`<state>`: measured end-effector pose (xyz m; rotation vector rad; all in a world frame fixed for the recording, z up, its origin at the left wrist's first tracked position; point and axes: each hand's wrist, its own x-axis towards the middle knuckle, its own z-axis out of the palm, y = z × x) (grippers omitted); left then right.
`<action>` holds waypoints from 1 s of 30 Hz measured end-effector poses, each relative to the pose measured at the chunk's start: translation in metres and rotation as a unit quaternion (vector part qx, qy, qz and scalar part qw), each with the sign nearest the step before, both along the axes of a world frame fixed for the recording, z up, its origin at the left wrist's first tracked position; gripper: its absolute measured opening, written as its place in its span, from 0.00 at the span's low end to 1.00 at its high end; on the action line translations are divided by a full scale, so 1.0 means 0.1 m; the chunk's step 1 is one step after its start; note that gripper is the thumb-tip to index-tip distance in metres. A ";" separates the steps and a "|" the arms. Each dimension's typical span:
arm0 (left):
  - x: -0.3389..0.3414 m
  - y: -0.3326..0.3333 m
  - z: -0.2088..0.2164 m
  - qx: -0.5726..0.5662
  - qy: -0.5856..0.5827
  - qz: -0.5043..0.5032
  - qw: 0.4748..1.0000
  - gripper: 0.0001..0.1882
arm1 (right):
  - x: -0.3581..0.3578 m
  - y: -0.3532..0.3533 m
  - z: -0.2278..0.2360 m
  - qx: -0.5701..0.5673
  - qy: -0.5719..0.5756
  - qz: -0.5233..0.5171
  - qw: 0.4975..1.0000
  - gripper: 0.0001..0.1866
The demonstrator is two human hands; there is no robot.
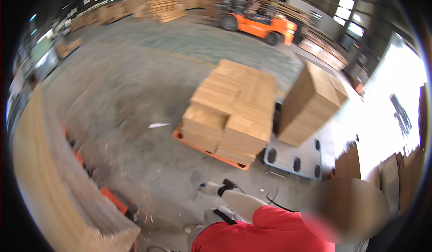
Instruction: The person slides a wooden board into a machine, carries a large black sheet to a stack of boards, and then feeds several smaller wooden boards into the machine.
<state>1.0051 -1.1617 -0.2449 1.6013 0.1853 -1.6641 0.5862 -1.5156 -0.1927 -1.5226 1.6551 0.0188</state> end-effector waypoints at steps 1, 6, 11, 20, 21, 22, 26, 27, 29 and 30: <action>0.39 -0.03 0.04 0.012 -0.019 0.027 0.999 0.16 | 0.51 0.06 0.24 0.029 -0.019 0.034 0.999 0.28; 1.21 -1.45 0.22 -0.035 0.054 -0.040 0.997 0.13 | 0.26 0.55 -0.40 0.125 -0.024 -0.151 0.980 0.28; 0.77 -2.78 0.46 -0.018 -0.050 -0.136 0.989 0.12 | -0.84 1.58 -1.74 0.276 0.055 -0.277 0.919 0.24; -0.57 -4.71 0.35 -0.082 -0.082 -0.261 0.958 0.21 | -1.72 0.45 -0.87 0.244 -0.019 -0.440 0.864 0.26; -0.63 -4.84 0.37 -0.110 -0.083 -0.265 0.954 0.22 | -1.78 0.17 -0.88 0.221 -0.032 -0.451 0.864 0.25; -0.70 -4.95 0.37 -0.147 -0.081 -0.267 0.949 0.23 | -1.79 -0.18 -0.87 0.202 -0.046 -0.449 0.869 0.25; -0.87 -5.26 0.86 -0.160 -0.039 -0.313 0.935 0.29 | -2.21 -1.10 -1.09 0.027 -0.021 -0.234 0.972 0.16; -0.68 -5.17 0.83 -0.130 -0.089 -0.289 0.944 0.30 | -1.95 -1.61 -0.93 0.165 -0.174 -0.471 0.849 0.13; -0.13 -4.71 0.48 -0.049 -0.174 -0.174 0.968 0.26 | -1.48 -2.24 -0.62 0.214 -0.273 -0.420 0.839 0.12; 0.19 -4.32 0.20 -0.007 -0.202 -0.119 0.972 0.24 | -1.19 -2.54 -0.66 0.200 -0.253 -0.391 0.862 0.11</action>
